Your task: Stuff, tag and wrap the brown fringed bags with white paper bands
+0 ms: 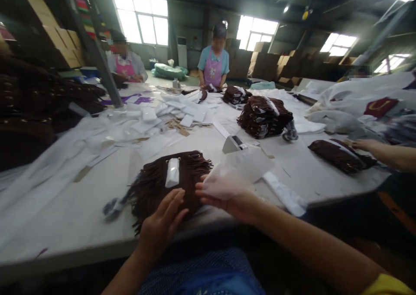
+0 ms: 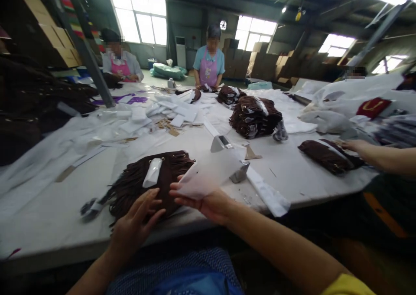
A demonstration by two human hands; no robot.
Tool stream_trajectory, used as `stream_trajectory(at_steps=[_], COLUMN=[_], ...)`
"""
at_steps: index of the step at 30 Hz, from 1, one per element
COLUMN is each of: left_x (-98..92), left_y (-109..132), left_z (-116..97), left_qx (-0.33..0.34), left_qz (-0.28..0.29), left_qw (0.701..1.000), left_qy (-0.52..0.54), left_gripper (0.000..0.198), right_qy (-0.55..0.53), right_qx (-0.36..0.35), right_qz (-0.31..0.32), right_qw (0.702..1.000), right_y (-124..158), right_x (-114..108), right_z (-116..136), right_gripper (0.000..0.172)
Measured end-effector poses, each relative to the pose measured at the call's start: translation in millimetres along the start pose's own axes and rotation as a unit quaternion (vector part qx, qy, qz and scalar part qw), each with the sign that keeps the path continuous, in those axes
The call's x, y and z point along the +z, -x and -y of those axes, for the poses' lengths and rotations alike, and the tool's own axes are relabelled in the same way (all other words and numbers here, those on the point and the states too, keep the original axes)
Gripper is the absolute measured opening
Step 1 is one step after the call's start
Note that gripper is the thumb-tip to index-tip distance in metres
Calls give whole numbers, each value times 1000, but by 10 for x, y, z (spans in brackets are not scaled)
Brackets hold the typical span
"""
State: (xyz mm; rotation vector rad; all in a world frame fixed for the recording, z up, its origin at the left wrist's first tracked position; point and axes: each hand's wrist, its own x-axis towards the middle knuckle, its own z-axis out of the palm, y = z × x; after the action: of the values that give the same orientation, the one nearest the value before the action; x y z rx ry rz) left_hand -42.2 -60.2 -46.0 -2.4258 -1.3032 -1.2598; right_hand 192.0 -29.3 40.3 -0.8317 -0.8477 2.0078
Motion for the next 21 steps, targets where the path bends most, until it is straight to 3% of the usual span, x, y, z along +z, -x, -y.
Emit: stream_trajectory(at_steps=[2,5,8,11,17,21], left_x=[24,24,-12,-45,-57,-74], left_y=[-4,-8,-4,11,14,-14], left_z=[-54,-113,-142,-150,-108,-87], left_qx=[-13,-21,-22,-30,-77,-72], left_qz=[-24,-17,30,53,20,-4], left_qw=[1000,999,996,988,978,977], left_qy=[6,30,81,143,194,202], left_gripper=[59,59,48,35,41,31], right_qy=[-20,48,116,91,92,94], right_qx=[16,0,-30,-45,-43,11], right_qz=[9,-11,-28,25,39,49], right_qw=[1000,999,992,994,994,994], right_y=[-93,-246,-337,-365,-404,-337], right_x=[111,157,137,103,56,100], right_z=[-353,-622,-654,-637,-738,-655], right_gripper=[47,45,38,44,59,51])
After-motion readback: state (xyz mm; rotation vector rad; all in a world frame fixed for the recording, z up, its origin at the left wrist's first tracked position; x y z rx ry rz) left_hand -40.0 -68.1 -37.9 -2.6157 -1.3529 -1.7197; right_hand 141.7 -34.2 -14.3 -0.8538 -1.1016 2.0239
